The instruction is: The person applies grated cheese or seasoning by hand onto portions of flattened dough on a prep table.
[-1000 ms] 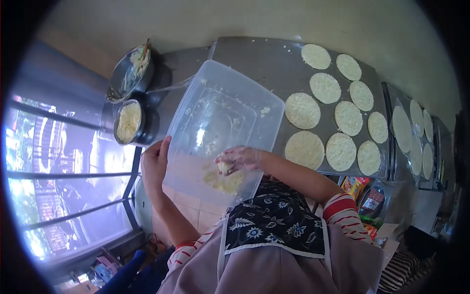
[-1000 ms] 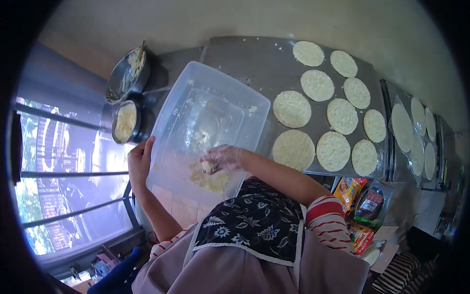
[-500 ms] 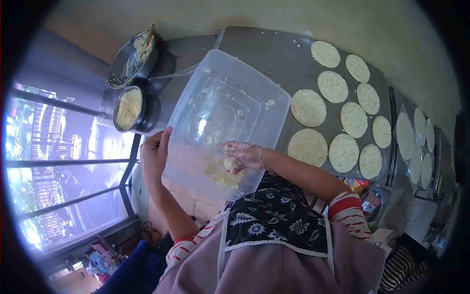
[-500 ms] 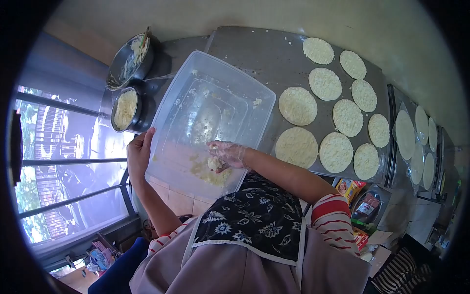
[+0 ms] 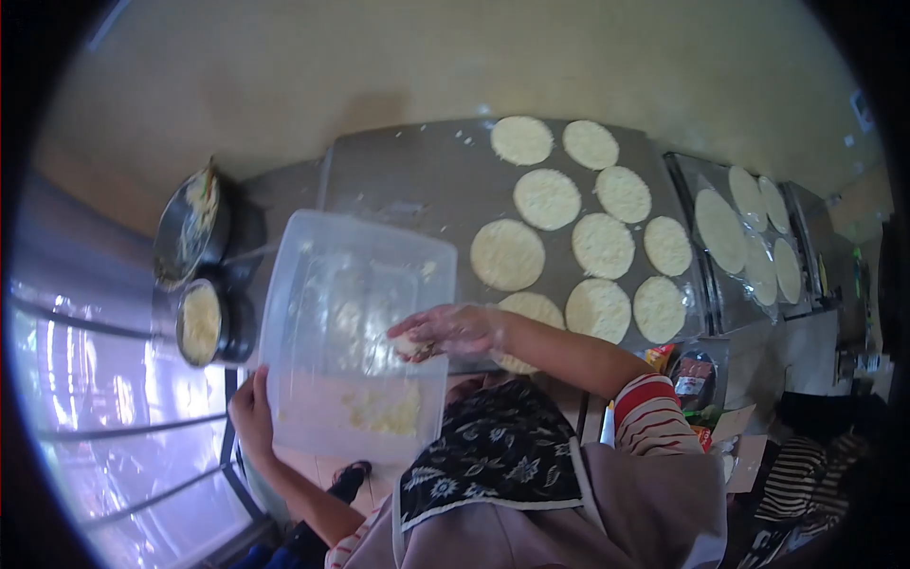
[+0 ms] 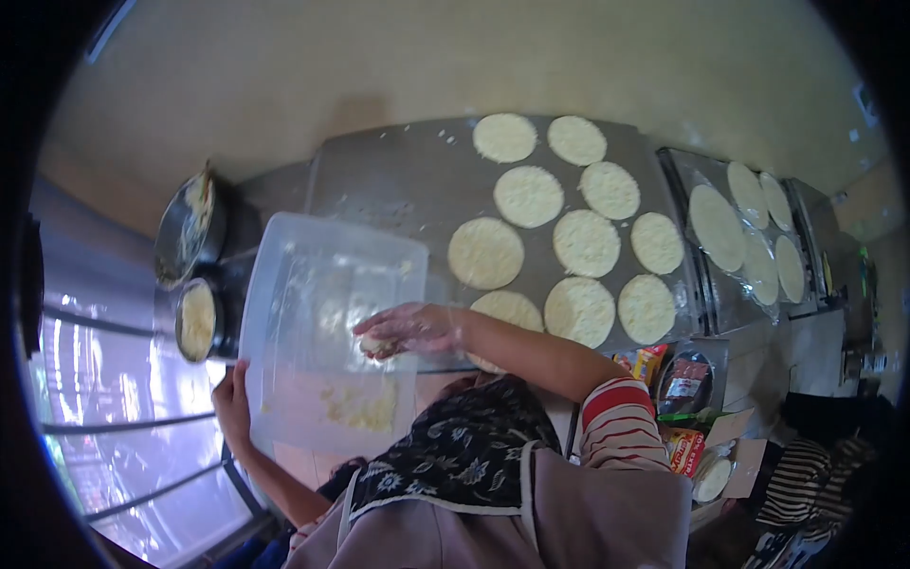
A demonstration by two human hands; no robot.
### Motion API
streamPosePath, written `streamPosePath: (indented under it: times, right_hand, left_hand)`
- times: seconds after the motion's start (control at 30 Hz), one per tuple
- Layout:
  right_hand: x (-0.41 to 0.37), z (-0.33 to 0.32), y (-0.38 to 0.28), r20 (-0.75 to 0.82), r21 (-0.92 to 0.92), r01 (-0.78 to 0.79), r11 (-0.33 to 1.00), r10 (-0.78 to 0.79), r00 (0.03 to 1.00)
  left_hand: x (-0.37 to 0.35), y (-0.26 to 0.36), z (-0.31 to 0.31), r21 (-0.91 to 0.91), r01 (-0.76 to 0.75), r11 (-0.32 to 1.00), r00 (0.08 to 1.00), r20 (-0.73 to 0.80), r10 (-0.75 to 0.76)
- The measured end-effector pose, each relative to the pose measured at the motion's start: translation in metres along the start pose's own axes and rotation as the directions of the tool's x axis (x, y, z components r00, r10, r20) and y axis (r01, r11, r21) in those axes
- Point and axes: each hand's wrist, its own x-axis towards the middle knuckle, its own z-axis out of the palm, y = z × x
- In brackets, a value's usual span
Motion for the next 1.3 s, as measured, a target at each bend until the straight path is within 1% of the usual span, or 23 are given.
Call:
streamPosePath:
  times: [0.07,0.1,0.17,0.23,0.3,0.37,0.43,0.47,0.5,0.53,0.57,0.63,0.67,0.73,0.77,0.83,0.87,0.93,0.97,1.03,1.17,1.23,1.3]
  right_hand:
    - [-0.042,-0.026,-0.046,-0.136,-0.034,0.101,0.994,-0.105,0.985]
    - [-0.063,-0.045,-0.07,-0.19,-0.04,0.164,0.986,-0.168,0.967]
    - [-0.107,-0.095,-0.118,-0.337,-0.222,0.258,0.94,-0.323,0.885]
    - [-0.155,-0.157,-0.164,-0.45,-0.631,0.156,0.76,-0.522,0.724]
    - [-0.2,-0.219,-0.207,-0.601,-0.573,0.142,0.807,-0.531,0.597]
    - [-0.238,-0.306,-0.24,-0.703,-0.52,0.23,0.822,-0.565,0.432]
    - [-0.259,-0.354,-0.266,-0.741,-0.578,0.13,0.805,-0.585,0.329]
    - [-0.261,-0.369,-0.274,-0.745,-0.57,0.132,0.811,-0.578,0.334]
    - [-0.26,-0.37,-0.283,-0.771,-0.608,0.012,0.794,-0.593,0.233]
    - [-0.259,-0.381,-0.291,-0.779,-0.627,-0.114,0.771,-0.614,0.13]
    - [-0.254,-0.392,-0.298,-0.783,-0.621,-0.113,0.776,-0.607,0.136]
    - [-0.247,-0.425,-0.308,-0.761,-0.617,-0.361,0.699,-0.647,0.048]
    - [-0.243,-0.436,-0.311,-0.767,-0.612,-0.365,0.702,-0.64,0.056]
    - [-0.233,-0.443,-0.315,-0.53,-0.674,-0.664,0.324,-0.838,0.129]
    - [-0.229,-0.445,-0.316,-0.533,-0.675,-0.663,0.323,-0.836,0.135]
    - [-0.22,-0.44,-0.319,-0.373,-0.646,-0.763,-0.013,-0.867,0.33]
    - [-0.214,-0.435,-0.322,-0.373,-0.649,-0.761,-0.015,-0.865,0.335]
    - [-0.2,-0.424,-0.326,-0.448,-0.45,-0.86,-0.24,-0.773,0.45]
    - [-0.198,-0.432,-0.323,-0.448,-0.453,-0.858,-0.242,-0.77,0.453]
    - [-0.194,-0.441,-0.317,-0.272,-0.551,-0.797,-0.248,-0.849,0.452]
    - [-0.188,-0.405,-0.314,-0.411,-0.54,-0.828,-0.149,-0.812,0.415]
    - [-0.19,-0.41,-0.311,-0.406,-0.647,-0.749,-0.142,-0.767,0.497]
    - [-0.191,-0.412,-0.307,-0.41,-0.645,-0.75,-0.149,-0.761,0.504]
  left_hand:
    - [0.0,-0.007,-0.004,0.088,0.077,0.993,0.996,0.048,-0.081]
    - [-0.004,-0.007,0.0,0.033,0.021,0.999,1.0,-0.01,-0.02]
    - [-0.007,-0.014,-0.001,0.089,0.048,0.995,0.999,0.002,-0.048]
    - [-0.013,0.003,0.0,0.107,0.081,0.991,0.997,-0.013,-0.08]
    - [-0.018,-0.011,0.004,0.086,0.068,0.994,0.997,-0.033,-0.066]
    - [-0.022,-0.037,0.002,0.103,0.218,0.97,0.976,-0.041,-0.215]
    - [-0.027,-0.026,0.013,0.073,0.215,0.974,0.975,-0.068,-0.21]
    - [-0.03,-0.021,0.015,0.035,0.209,0.977,0.974,-0.098,-0.205]
    - [-0.033,-0.023,0.01,0.094,0.347,0.933,0.938,-0.062,-0.342]
    - [-0.033,-0.014,0.013,0.103,0.352,0.931,0.936,-0.064,-0.346]
    - [-0.035,-0.005,0.017,0.11,0.324,0.94,0.946,-0.068,-0.318]
    - [-0.038,0.005,0.022,0.126,0.307,0.943,0.951,-0.068,-0.3]
    - [-0.04,0.008,0.023,0.114,0.318,0.941,0.948,-0.063,-0.312]
    - [-0.044,0.01,0.025,0.106,0.336,0.936,0.942,-0.06,-0.332]
    - [-0.045,0.007,0.027,0.108,0.343,0.933,0.939,-0.077,-0.336]
    - [-0.047,0.002,0.028,0.111,0.355,0.928,0.934,-0.096,-0.345]
    - [-0.047,0.001,0.029,0.112,0.337,0.935,0.939,-0.108,-0.326]
    - [-0.05,0.002,0.027,0.113,0.324,0.939,0.943,-0.123,-0.31]
    - [-0.048,0.009,0.025,0.118,0.369,0.922,0.928,-0.103,-0.358]
    - [-0.048,0.013,0.024,0.122,0.415,0.902,0.91,-0.086,-0.406]
    - [-0.05,0.008,0.022,0.145,0.431,0.891,0.902,-0.09,-0.422]
    - [-0.05,0.006,0.021,0.15,0.43,0.891,0.903,-0.087,-0.421]
    - [-0.049,0.008,0.023,0.15,0.406,0.902,0.913,-0.105,-0.394]
